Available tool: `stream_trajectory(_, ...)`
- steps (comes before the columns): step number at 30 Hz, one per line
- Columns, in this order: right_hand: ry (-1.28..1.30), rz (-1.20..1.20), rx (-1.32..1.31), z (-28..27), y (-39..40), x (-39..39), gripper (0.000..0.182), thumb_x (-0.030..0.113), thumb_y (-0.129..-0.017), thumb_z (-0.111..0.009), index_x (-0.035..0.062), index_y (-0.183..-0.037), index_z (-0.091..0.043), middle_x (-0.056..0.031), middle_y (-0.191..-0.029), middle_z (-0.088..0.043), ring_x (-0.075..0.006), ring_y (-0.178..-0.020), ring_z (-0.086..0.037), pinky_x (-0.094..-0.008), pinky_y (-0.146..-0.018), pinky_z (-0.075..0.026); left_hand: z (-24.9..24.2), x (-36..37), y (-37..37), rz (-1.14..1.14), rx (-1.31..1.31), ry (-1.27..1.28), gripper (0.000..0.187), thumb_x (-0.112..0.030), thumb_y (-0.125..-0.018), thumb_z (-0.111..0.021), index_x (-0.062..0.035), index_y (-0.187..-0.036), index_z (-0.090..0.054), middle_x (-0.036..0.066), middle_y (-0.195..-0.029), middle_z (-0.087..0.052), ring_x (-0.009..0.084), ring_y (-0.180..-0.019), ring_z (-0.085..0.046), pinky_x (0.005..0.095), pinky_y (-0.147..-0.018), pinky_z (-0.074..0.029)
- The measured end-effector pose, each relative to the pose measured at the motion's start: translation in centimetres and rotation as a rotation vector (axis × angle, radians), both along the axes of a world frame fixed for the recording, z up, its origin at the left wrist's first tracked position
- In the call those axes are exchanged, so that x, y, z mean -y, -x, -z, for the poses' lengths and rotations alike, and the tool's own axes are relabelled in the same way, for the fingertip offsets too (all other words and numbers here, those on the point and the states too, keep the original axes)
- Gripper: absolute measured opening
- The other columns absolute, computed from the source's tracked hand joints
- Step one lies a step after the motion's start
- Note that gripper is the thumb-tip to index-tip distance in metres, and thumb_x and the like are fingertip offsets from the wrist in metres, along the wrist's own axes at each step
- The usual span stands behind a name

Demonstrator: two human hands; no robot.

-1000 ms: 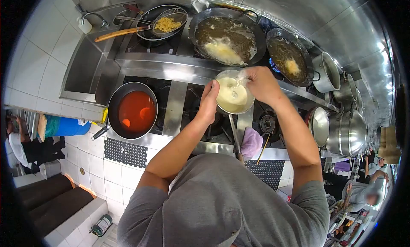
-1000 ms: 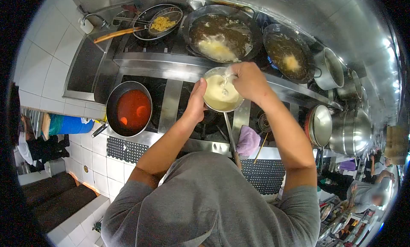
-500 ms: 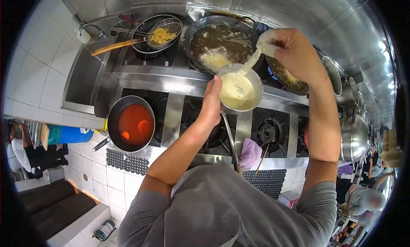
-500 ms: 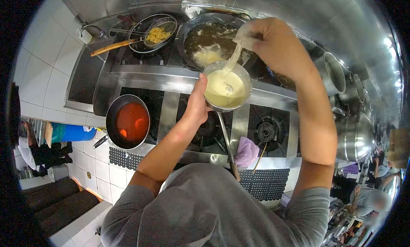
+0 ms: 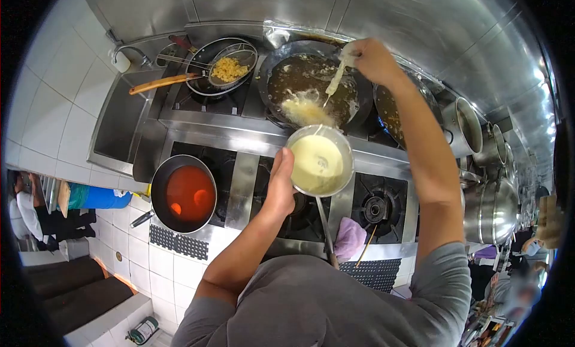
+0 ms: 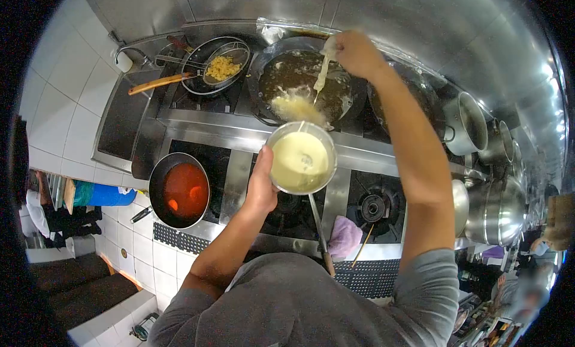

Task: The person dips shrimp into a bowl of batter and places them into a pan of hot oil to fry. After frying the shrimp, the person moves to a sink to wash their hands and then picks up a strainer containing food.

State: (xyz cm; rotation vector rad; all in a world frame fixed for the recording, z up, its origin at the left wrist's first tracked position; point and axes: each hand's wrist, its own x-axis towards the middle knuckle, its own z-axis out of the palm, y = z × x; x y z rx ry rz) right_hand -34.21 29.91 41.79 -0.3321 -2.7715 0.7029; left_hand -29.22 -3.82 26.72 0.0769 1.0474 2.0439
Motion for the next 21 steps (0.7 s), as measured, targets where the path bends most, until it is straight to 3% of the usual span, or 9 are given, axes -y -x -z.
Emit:
stream_trajectory(6,-0.272,-0.018,0.065,9.6,4.1,-3.6,0.023,0.01,-0.088,-0.07,0.0099,-0.107,-0.082,-0.0193,-0.105,-0.079,-0.0422,-0.099,-0.074,-0.0505,-0.091,-0.058,1.6,5.1,-0.9,-0.079,0.026,0.074,0.069,-0.053,-0.116,-0.045,-0.0003,-0.159,-0.041,0.014,-0.151,-0.057,0.0225,-0.142,-0.053,0.0376,-0.118,-0.044)
stream_trajectory(8,-0.311,-0.045,0.077,11.8,3.8,-4.4,0.02,0.01,-0.088,-0.069,0.0104,-0.104,-0.081,-0.0178,-0.104,-0.078,-0.0414,-0.101,-0.073,-0.0508,-0.091,-0.058,1.6,6.6,-1.3,-0.107,0.032,0.095,0.069,-0.054,-0.115,-0.046,-0.0004,-0.158,-0.044,0.015,-0.153,-0.056,0.0226,-0.142,-0.052,0.0381,-0.12,-0.04)
stream_trajectory(13,-0.406,-0.121,0.124,13.6,0.9,-4.3,0.013,0.01,-0.089,-0.068,0.0101,-0.097,-0.078,-0.0141,-0.102,-0.076,-0.0381,-0.107,-0.07,-0.0494,-0.092,-0.057,4.7,9.5,-1.8,-0.164,0.104,0.165,0.067,-0.054,-0.116,-0.045,-0.0013,-0.158,-0.045,0.015,-0.153,-0.056,0.0238,-0.144,-0.051,0.0386,-0.12,-0.04)
stream_trajectory(15,-0.461,-0.267,0.138,14.5,-0.5,-4.7,0.01,0.01,-0.089,-0.069,0.0091,-0.096,-0.077,-0.0122,-0.1,-0.075,-0.0364,-0.11,-0.068,-0.0479,-0.095,-0.057,4.4,10.1,-1.9,-0.115,0.094,0.132,0.069,-0.055,-0.116,-0.045,-0.0008,-0.159,-0.043,0.015,-0.154,-0.055,0.0238,-0.145,-0.051,0.0387,-0.121,-0.04)
stream_trajectory(19,-0.5,-0.317,0.157,15.6,-3.2,-4.5,0.01,0.008,-0.088,-0.069,0.0081,-0.095,-0.077,-0.0112,-0.1,-0.075,-0.0366,-0.11,-0.069,-0.0485,-0.096,-0.058,4.9,10.4,-2.4,-0.11,0.092,0.145,0.067,-0.054,-0.116,-0.045,-0.0017,-0.158,-0.044,0.015,-0.153,-0.056,0.0227,-0.144,-0.051,0.0382,-0.12,-0.041)
stream_trajectory(21,-0.544,-0.286,0.245,15.7,-4.3,-4.2,0.011,0.004,-0.079,-0.069,0.0049,-0.089,-0.073,-0.0115,-0.097,-0.072,-0.0373,-0.108,-0.067,-0.0468,-0.096,-0.056,4.8,10.2,-2.7,-0.112,0.094,0.161,0.066,-0.054,-0.116,-0.045,-0.0022,-0.157,-0.046,0.014,-0.152,-0.057,0.0223,-0.143,-0.052,0.0381,-0.12,-0.041)
